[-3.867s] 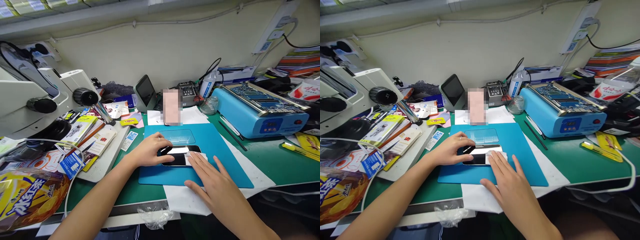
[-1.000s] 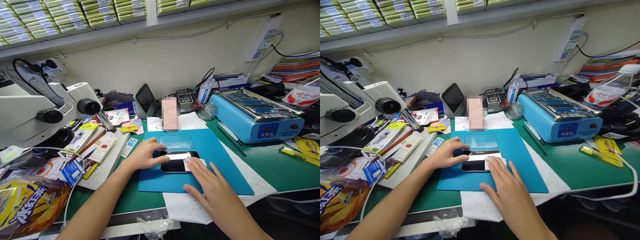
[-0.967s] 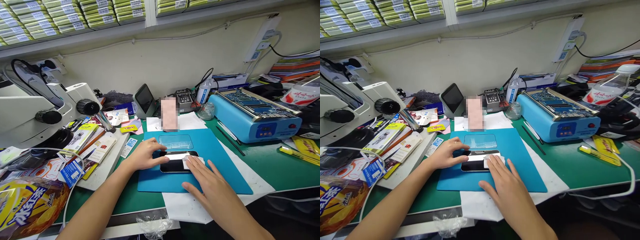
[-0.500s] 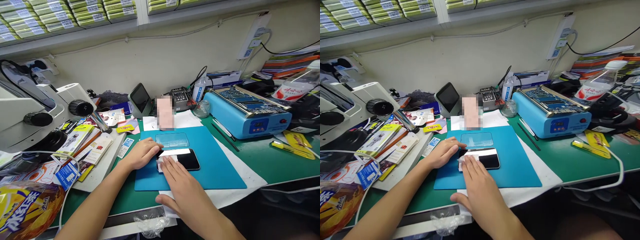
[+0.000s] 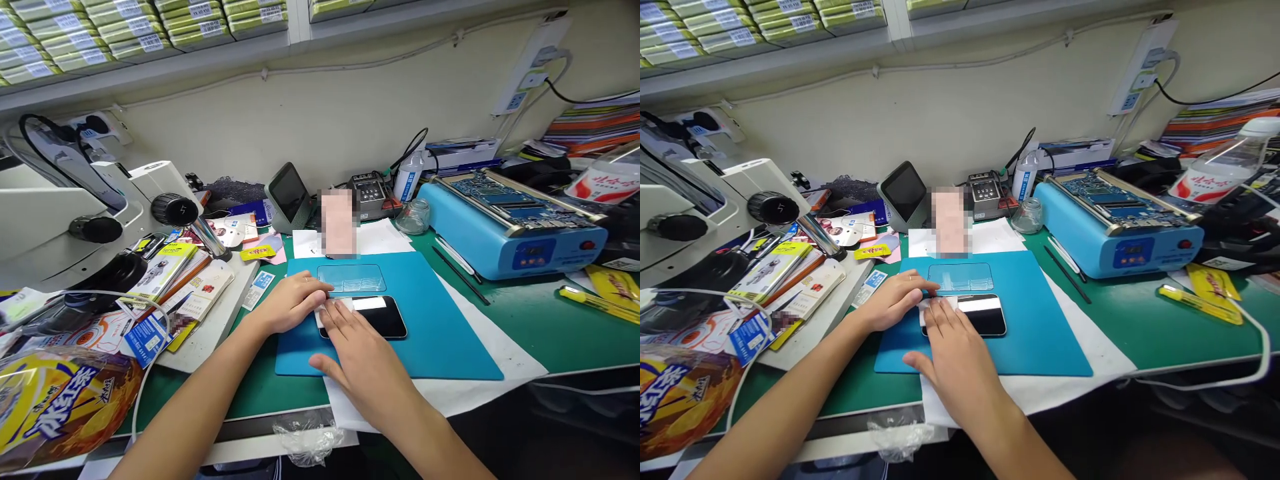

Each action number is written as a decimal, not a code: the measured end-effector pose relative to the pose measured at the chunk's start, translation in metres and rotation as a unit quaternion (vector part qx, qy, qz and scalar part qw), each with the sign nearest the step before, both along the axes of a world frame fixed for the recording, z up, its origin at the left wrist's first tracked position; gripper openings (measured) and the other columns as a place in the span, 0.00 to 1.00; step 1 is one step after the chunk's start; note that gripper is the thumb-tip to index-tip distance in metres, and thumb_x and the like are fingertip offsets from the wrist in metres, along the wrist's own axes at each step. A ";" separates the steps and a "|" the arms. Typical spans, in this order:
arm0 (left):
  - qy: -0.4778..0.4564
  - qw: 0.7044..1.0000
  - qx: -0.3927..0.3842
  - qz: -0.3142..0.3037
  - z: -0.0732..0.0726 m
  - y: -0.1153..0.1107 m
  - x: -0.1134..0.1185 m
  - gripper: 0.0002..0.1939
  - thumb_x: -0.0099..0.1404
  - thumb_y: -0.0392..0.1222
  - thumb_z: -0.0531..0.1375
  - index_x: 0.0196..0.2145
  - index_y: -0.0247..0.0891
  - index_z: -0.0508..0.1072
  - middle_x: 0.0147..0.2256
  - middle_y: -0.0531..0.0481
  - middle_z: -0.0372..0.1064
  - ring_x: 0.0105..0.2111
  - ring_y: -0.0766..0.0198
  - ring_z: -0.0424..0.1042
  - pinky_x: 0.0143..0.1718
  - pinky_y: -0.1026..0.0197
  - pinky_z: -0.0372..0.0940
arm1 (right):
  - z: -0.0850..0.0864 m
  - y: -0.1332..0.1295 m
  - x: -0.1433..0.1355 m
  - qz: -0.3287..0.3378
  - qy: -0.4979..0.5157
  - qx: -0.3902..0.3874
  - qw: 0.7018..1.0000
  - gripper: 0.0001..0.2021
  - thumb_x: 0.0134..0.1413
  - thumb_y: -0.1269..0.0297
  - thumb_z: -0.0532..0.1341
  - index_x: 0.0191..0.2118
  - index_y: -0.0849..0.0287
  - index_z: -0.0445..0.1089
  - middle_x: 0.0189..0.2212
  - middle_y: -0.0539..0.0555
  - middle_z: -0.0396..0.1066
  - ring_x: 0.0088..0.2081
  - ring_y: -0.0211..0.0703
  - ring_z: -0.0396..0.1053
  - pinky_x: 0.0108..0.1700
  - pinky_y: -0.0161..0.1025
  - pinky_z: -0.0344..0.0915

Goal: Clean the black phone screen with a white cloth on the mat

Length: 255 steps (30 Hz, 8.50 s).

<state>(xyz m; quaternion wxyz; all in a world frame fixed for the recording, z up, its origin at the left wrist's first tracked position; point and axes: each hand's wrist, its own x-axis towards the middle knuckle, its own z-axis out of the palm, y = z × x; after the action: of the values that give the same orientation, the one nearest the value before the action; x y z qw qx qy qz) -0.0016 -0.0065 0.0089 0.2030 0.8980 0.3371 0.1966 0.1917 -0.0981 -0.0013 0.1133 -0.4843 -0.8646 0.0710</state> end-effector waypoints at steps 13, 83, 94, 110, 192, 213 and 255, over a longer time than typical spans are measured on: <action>-0.041 0.999 -0.024 0.016 -0.005 0.000 0.002 0.38 0.77 0.62 0.34 0.53 0.37 0.76 0.46 0.44 0.79 0.46 0.53 0.74 0.57 0.47 0.61 | 0.005 0.005 -0.007 0.004 0.015 -0.049 0.999 0.38 0.69 0.39 0.44 0.70 0.65 0.57 0.70 0.60 0.53 0.71 0.55 0.50 0.71 0.56 0.50; -0.055 0.994 -0.075 0.053 -0.004 -0.002 -0.001 0.36 0.76 0.62 0.35 0.62 0.38 0.69 0.47 0.45 0.80 0.48 0.52 0.76 0.51 0.52 0.65 | 0.006 0.007 0.021 -0.010 -0.038 -0.010 0.999 0.33 0.70 0.45 0.48 0.69 0.64 0.58 0.70 0.62 0.53 0.70 0.56 0.52 0.67 0.62 0.56; -0.043 0.995 -0.072 0.051 -0.002 -0.001 -0.001 0.34 0.77 0.60 0.37 0.58 0.40 0.73 0.47 0.46 0.80 0.51 0.51 0.75 0.54 0.51 0.65 | -0.020 -0.008 0.074 -0.064 -0.043 0.038 0.996 0.36 0.68 0.41 0.46 0.72 0.59 0.53 0.69 0.61 0.55 0.69 0.59 0.55 0.64 0.68 0.58; -0.022 0.998 -0.043 0.042 -0.005 -0.001 0.000 0.33 0.78 0.58 0.37 0.53 0.40 0.77 0.48 0.46 0.79 0.51 0.52 0.76 0.54 0.52 0.66 | -0.023 -0.008 0.070 -0.054 -0.123 0.157 0.978 0.39 0.69 0.40 0.41 0.64 0.71 0.66 0.64 0.72 0.64 0.65 0.65 0.62 0.62 0.65 0.62; 0.026 0.999 -0.005 0.030 0.002 -0.002 0.001 0.33 0.78 0.56 0.36 0.52 0.41 0.77 0.49 0.47 0.79 0.49 0.54 0.76 0.51 0.56 0.67 | -0.009 -0.004 0.072 -0.021 -0.112 0.154 0.981 0.36 0.71 0.44 0.42 0.61 0.73 0.68 0.58 0.71 0.71 0.58 0.63 0.71 0.59 0.65 0.65; -0.002 0.999 -0.024 0.035 -0.003 0.000 0.000 0.32 0.78 0.57 0.38 0.50 0.41 0.78 0.48 0.48 0.79 0.49 0.55 0.77 0.51 0.56 0.67 | 0.004 0.004 0.069 -0.005 -0.091 0.133 0.987 0.29 0.72 0.48 0.46 0.59 0.66 0.71 0.59 0.64 0.72 0.59 0.58 0.70 0.58 0.58 0.69; 0.007 0.999 -0.023 0.038 0.000 -0.003 0.002 0.30 0.78 0.54 0.39 0.50 0.41 0.77 0.48 0.48 0.79 0.48 0.55 0.77 0.50 0.56 0.66 | -0.012 -0.007 0.076 -0.031 -0.062 0.174 0.982 0.27 0.72 0.50 0.46 0.56 0.63 0.74 0.58 0.62 0.72 0.58 0.57 0.72 0.58 0.57 0.69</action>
<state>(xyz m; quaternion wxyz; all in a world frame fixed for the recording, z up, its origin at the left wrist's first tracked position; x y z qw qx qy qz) 0.0001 -0.0091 0.0086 0.2136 0.8812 0.3763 0.1903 0.2678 -0.1051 -0.0134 0.1444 -0.4871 -0.8538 -0.1136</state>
